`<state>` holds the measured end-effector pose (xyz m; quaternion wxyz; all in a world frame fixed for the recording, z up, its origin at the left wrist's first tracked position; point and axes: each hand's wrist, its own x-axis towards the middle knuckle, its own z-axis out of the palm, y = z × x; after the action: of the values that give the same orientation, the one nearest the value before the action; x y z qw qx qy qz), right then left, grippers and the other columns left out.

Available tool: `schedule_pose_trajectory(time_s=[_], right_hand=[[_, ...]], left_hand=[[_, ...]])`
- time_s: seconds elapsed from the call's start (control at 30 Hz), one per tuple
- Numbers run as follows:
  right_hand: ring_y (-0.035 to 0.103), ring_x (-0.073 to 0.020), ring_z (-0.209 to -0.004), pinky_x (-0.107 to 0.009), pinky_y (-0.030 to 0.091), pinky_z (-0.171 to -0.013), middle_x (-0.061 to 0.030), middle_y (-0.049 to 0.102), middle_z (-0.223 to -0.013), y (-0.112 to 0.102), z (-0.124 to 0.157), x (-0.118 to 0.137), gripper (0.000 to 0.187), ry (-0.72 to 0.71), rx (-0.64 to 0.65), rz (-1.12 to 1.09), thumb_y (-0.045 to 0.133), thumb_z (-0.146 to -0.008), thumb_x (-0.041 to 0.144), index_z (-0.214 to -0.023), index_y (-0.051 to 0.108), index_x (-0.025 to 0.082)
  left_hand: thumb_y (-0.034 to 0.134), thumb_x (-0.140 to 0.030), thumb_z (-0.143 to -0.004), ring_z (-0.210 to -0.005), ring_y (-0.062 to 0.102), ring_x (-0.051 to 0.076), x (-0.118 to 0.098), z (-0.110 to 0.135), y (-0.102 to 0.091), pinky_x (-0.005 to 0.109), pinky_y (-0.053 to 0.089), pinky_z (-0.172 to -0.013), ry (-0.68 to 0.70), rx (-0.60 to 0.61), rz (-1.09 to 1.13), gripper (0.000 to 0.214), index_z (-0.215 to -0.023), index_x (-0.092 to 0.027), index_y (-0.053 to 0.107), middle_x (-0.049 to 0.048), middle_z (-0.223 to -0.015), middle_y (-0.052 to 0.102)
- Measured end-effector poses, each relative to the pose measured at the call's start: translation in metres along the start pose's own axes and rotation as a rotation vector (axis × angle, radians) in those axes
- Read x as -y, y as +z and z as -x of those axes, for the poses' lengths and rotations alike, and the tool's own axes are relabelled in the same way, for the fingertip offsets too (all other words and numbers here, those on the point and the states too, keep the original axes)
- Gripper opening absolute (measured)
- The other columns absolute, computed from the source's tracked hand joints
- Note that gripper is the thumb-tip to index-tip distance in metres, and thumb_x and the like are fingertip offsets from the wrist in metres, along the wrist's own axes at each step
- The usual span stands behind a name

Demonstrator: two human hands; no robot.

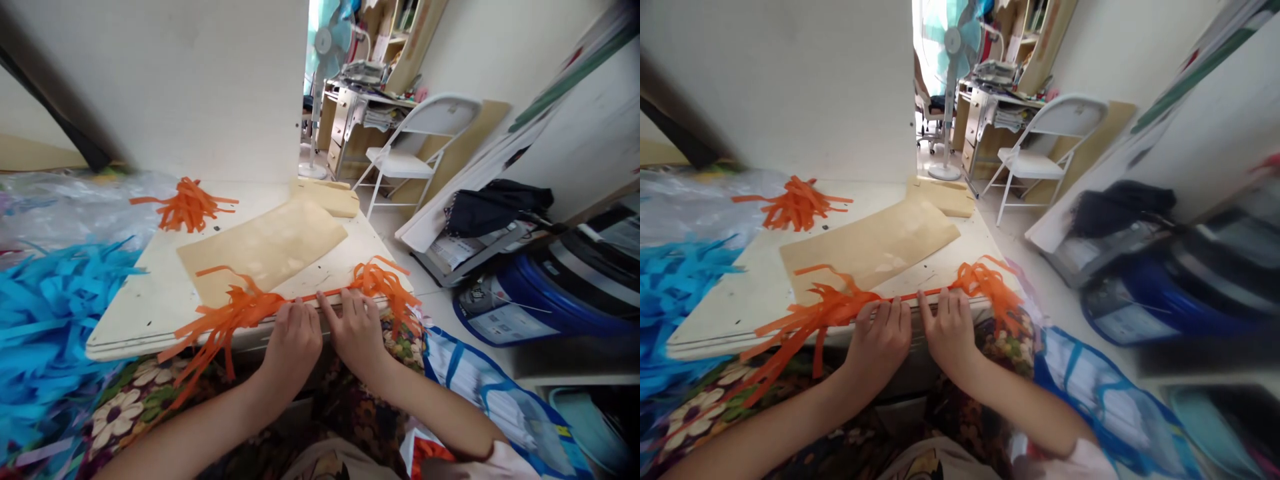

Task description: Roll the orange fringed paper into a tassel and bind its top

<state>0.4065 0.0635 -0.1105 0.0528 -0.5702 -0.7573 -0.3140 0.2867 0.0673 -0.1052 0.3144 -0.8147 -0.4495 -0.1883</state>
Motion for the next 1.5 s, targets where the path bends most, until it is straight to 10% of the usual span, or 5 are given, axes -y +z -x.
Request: schedule_pose_trajectory(time_s=[1.27, 1.5], right_hand=[[0.039, -0.0207, -0.082, -0.035, 0.026, -0.073, -0.0099, 0.046, -0.098, 0.012, 0.011, -0.036, 0.037, 0.086, 0.006, -0.130, 0.046, -0.072, 0.021, -0.108, 0.051, 0.022], [0.039, -0.0183, -0.076, -0.033, 0.026, -0.070, -0.0079, 0.053, -0.091, 0.010, 0.013, -0.030, 0.023, 0.077, -0.164, -0.086, 0.047, -0.076, 0.023, -0.095, 0.058, 0.019]], left_hand=[[0.039, -0.004, -0.073, -0.069, 0.051, 0.018, 0.013, -0.001, 0.003, 0.033, 0.032, -0.074, -0.026, 0.008, 0.108, 0.024, -0.080, -0.009, 0.061, 0.0076, -0.076, 0.061], [0.043, -0.007, -0.071, -0.067, 0.049, 0.019, 0.023, -0.003, 0.002, 0.034, 0.030, -0.070, -0.003, 0.026, 0.222, 0.022, -0.085, -0.014, 0.059, 0.0032, -0.065, 0.057]])
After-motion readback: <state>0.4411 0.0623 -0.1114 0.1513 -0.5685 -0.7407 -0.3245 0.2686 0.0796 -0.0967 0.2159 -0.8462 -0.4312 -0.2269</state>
